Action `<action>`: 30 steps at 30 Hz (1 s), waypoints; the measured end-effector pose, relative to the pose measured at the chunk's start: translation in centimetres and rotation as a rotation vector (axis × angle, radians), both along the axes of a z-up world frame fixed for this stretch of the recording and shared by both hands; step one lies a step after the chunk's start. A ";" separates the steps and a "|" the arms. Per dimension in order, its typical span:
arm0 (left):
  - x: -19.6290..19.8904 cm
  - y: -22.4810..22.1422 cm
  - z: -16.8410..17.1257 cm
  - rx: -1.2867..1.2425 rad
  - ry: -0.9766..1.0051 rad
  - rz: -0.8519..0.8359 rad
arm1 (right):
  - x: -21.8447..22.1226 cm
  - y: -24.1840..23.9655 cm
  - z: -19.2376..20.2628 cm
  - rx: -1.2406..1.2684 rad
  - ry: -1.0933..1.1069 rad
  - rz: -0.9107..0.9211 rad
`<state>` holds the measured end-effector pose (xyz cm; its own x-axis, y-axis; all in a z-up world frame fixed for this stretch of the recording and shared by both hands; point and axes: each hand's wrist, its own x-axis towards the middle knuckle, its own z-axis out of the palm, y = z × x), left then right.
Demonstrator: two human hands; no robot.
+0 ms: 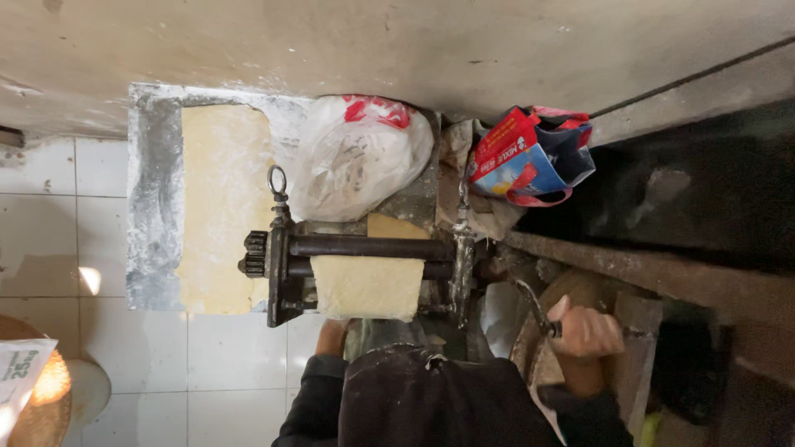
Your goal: The person flattens a piece of dough by passing it through a manual roller machine. They sprinkle flour on the dough and the rollers by hand, feed the dough into the machine, and turn the crank handle to process the dough.
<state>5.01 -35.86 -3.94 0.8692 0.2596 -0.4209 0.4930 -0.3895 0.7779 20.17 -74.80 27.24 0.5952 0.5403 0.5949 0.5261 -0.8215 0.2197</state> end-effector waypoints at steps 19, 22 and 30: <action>-1.9 -4.8 -0.7 -1.306 -0.092 0.922 | -6.1 0.3 -19.6 0.080 1.007 -0.285; -1.0 -4.5 1.7 -1.303 -0.195 0.851 | -8.9 0.0 -9.0 0.008 0.873 -0.171; -1.6 -7.1 3.5 -1.195 -0.349 0.733 | 5.7 3.6 1.9 0.034 -0.215 -0.096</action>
